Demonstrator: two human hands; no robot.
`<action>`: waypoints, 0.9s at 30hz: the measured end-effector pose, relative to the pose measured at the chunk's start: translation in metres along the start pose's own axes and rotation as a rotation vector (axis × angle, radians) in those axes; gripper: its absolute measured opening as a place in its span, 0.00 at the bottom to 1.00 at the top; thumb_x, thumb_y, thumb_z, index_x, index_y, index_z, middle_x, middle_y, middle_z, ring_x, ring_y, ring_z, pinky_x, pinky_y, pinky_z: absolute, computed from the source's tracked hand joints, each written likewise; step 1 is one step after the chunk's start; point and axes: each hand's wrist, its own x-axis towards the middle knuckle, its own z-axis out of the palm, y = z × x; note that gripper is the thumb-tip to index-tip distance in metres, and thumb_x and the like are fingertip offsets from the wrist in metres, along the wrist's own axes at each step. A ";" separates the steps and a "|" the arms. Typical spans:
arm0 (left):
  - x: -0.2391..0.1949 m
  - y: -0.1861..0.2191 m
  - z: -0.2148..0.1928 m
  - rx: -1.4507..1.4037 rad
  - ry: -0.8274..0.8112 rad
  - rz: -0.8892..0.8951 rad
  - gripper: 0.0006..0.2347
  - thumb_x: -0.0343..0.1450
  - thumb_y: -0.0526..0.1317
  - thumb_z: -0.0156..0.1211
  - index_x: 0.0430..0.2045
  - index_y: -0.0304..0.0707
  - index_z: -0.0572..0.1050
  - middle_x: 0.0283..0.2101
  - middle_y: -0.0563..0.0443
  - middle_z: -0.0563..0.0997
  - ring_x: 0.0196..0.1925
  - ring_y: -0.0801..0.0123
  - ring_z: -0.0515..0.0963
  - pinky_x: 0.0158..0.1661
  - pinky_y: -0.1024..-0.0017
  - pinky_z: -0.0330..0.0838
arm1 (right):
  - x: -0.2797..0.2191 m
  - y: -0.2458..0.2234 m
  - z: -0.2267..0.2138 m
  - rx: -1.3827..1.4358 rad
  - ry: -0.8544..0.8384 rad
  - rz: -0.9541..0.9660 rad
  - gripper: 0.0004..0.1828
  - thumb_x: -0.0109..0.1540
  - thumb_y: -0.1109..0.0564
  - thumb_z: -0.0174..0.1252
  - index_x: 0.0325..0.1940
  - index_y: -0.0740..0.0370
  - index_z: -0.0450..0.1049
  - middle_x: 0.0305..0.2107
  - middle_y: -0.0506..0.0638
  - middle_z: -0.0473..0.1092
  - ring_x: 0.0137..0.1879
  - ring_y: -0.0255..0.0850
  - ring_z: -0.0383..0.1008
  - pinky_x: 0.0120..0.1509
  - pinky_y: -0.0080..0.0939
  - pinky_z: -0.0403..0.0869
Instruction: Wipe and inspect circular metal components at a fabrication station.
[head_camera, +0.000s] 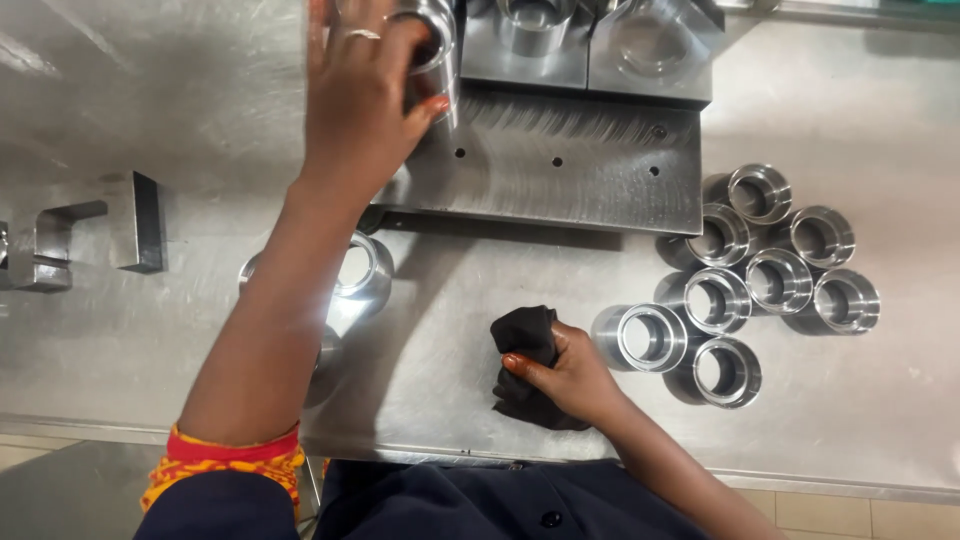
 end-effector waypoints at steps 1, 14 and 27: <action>-0.013 0.003 -0.013 -0.002 -0.007 -0.005 0.20 0.65 0.44 0.77 0.46 0.34 0.77 0.63 0.41 0.73 0.68 0.48 0.68 0.70 0.43 0.48 | -0.001 0.001 -0.003 0.003 -0.003 0.008 0.11 0.60 0.58 0.69 0.44 0.63 0.77 0.31 0.45 0.77 0.39 0.30 0.76 0.43 0.36 0.77; -0.209 0.023 0.014 0.173 -0.549 -0.408 0.19 0.67 0.51 0.71 0.35 0.31 0.79 0.75 0.33 0.51 0.78 0.44 0.46 0.72 0.38 0.38 | 0.009 -0.073 -0.022 0.935 -0.219 -0.080 0.41 0.53 0.68 0.57 0.71 0.74 0.58 0.63 0.59 0.68 0.62 0.53 0.76 0.65 0.56 0.77; -0.161 0.175 -0.008 -0.996 -0.154 -0.097 0.14 0.58 0.27 0.69 0.34 0.40 0.76 0.78 0.47 0.44 0.86 0.46 0.35 0.82 0.48 0.42 | -0.017 -0.082 -0.021 -0.364 0.400 -0.403 0.23 0.59 0.59 0.68 0.58 0.62 0.76 0.46 0.51 0.79 0.47 0.36 0.82 0.53 0.36 0.80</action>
